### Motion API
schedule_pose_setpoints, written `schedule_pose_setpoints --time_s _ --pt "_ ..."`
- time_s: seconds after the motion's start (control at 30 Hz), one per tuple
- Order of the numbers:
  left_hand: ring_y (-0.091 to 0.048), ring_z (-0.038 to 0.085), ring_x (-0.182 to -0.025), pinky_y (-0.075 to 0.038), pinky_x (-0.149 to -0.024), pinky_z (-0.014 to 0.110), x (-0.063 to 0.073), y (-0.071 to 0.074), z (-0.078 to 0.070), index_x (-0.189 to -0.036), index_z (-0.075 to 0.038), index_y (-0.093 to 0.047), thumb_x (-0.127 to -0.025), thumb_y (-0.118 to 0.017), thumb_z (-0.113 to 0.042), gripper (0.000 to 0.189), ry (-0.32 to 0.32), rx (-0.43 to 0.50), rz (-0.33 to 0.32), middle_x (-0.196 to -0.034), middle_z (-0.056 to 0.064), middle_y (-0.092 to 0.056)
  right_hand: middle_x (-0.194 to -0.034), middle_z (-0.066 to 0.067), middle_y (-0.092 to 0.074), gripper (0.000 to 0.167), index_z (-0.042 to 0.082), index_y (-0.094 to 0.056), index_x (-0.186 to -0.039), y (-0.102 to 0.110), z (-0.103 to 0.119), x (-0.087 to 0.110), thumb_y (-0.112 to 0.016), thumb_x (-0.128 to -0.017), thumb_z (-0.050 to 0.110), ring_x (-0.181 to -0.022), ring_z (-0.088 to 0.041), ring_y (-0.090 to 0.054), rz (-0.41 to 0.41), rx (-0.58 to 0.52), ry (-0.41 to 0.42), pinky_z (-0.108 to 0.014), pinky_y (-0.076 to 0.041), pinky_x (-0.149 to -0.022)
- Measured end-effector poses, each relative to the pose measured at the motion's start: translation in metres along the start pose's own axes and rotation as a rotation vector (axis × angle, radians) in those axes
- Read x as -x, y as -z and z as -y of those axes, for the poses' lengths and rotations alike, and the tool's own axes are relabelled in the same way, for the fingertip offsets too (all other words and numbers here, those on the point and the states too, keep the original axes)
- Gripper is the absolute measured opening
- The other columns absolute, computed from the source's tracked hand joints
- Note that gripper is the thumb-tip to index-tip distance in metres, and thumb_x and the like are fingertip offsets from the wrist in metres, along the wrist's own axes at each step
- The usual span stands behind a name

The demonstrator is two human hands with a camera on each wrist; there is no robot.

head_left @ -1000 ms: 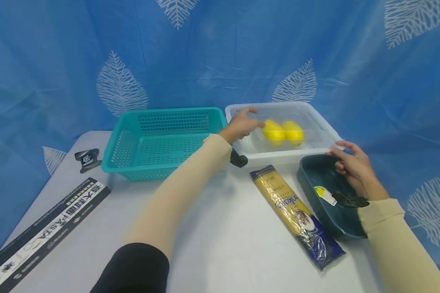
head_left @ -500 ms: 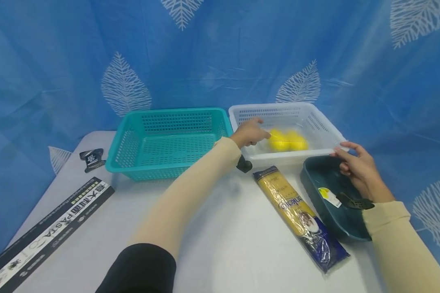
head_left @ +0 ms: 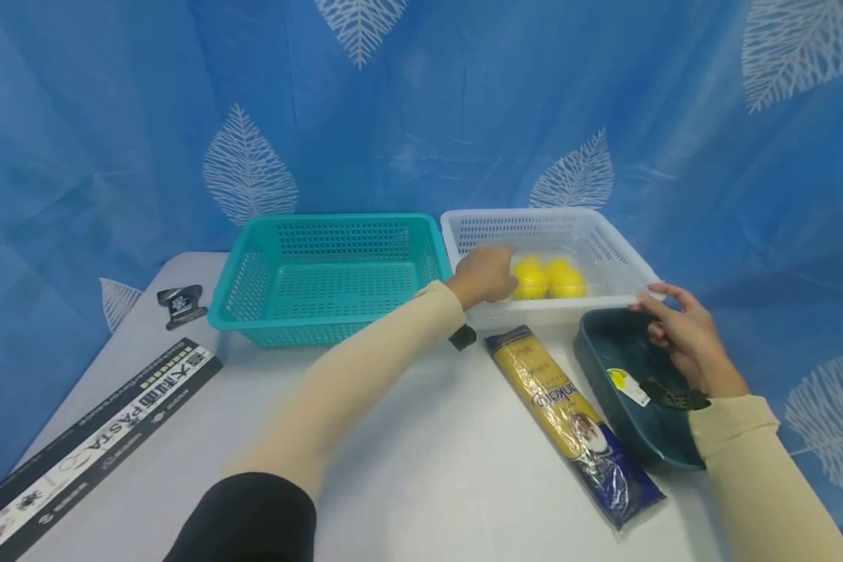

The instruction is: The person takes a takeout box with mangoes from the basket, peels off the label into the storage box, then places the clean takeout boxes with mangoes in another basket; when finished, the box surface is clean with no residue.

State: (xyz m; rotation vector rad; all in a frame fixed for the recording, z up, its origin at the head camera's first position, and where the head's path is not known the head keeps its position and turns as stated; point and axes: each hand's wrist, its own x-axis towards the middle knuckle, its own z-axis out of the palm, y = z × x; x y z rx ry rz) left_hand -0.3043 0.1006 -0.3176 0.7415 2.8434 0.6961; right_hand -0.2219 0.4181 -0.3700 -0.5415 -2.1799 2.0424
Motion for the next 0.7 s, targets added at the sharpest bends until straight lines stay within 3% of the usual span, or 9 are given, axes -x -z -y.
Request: schedule_pose_setpoints --time_s 0.07,0.13,0.27,0.37,0.43,0.5,0.6,0.63,0.7 --pt "-0.056 0.019 -0.129 -0.048 -0.102 0.034 0.014 0.004 0.002 -0.156 -0.017 -0.042 -0.1 -0.063 -0.026 0.061 -0.059 -0.057 -0.027 -0.154 0.001 -0.049 -0.081 0.01 -0.071 0.033 0.031 -0.05 -0.117 -0.001 0.0 -0.001 -0.075 -0.095 0.032 -0.052 -0.008 -0.046 -0.007 0.041 0.015 -0.023 -0.037 -0.047" --pt "-0.046 0.021 -0.14 -0.041 -0.111 0.039 0.033 0.009 0.004 -0.156 -0.018 -0.043 -0.101 -0.064 -0.031 0.06 -0.115 -0.099 -0.043 -0.156 0.002 -0.047 -0.08 0.013 -0.071 0.031 0.031 -0.05 -0.118 0.0 0.001 -0.002 -0.072 -0.096 0.035 -0.053 -0.008 -0.048 -0.022 0.136 0.041 -0.024 -0.039 -0.048" --pt "-0.05 0.024 -0.137 -0.045 -0.108 0.041 0.073 0.017 0.015 -0.153 -0.018 -0.047 -0.1 -0.066 -0.03 0.058 -0.21 -0.116 -0.075 -0.154 0.005 -0.049 -0.081 0.013 -0.071 0.049 0.019 -0.05 -0.137 0.0 0.005 -0.002 -0.065 -0.099 0.046 -0.053 -0.013 -0.053 -0.103 0.437 0.12 -0.028 -0.044 -0.05" --pt "-0.055 0.027 -0.133 -0.047 -0.105 0.043 0.103 0.024 0.03 -0.15 -0.016 -0.05 -0.099 -0.069 -0.023 0.055 -0.256 -0.102 -0.129 -0.154 0.009 -0.048 -0.092 -0.004 -0.075 0.065 0.006 -0.046 -0.147 -0.001 0.008 0.003 -0.06 -0.101 0.049 -0.054 -0.017 -0.058 -0.178 0.662 0.215 -0.03 -0.044 -0.05" --pt "-0.067 0.028 -0.115 -0.056 -0.091 0.04 0.123 0.028 0.042 -0.149 -0.015 -0.052 -0.098 -0.07 -0.018 0.055 -0.273 -0.093 -0.175 -0.155 0.013 -0.047 -0.102 -0.018 -0.074 0.063 0.002 -0.047 -0.147 -0.002 0.01 0.009 -0.056 -0.103 0.046 -0.055 -0.018 -0.06 -0.214 0.77 0.287 -0.029 -0.044 -0.05" --pt "-0.072 0.023 -0.082 -0.058 -0.069 0.033 0.141 0.031 0.056 -0.148 -0.015 -0.054 -0.097 -0.071 -0.016 0.053 -0.284 -0.096 -0.237 -0.155 0.015 -0.046 -0.109 -0.026 -0.071 0.058 0.0 -0.051 -0.145 -0.006 0.013 0.017 -0.053 -0.105 0.043 -0.058 -0.018 -0.064 -0.244 0.837 0.366 -0.023 -0.044 -0.05" --pt "-0.048 0.013 -0.042 -0.039 -0.043 0.026 0.167 0.035 0.074 -0.146 -0.014 -0.056 -0.097 -0.072 -0.017 0.052 -0.287 -0.123 -0.327 -0.152 0.014 -0.05 -0.115 -0.028 -0.069 0.052 0.001 -0.057 -0.14 -0.018 0.023 0.034 -0.05 -0.106 0.039 -0.071 -0.03 -0.072 -0.266 0.87 0.478 -0.019 -0.044 -0.052" --pt "-0.04 0.012 -0.039 -0.036 -0.041 0.026 0.176 0.036 0.08 -0.146 -0.014 -0.056 -0.096 -0.072 -0.018 0.052 -0.286 -0.132 -0.355 -0.151 0.013 -0.052 -0.117 -0.028 -0.069 0.051 0.001 -0.058 -0.139 -0.024 0.027 0.041 -0.05 -0.106 0.039 -0.078 -0.036 -0.073 -0.267 0.872 0.518 -0.021 -0.046 -0.053" --pt "-0.038 0.009 -0.04 -0.034 -0.041 0.026 0.192 0.036 0.089 -0.145 -0.014 -0.058 -0.096 -0.074 -0.02 0.052 -0.285 -0.154 -0.412 -0.147 0.012 -0.056 -0.121 -0.026 -0.068 0.048 0.003 -0.062 -0.137 -0.039 0.034 0.056 -0.052 -0.105 0.037 -0.094 -0.043 -0.071 -0.257 0.866 0.607 -0.014 -0.045 -0.059"
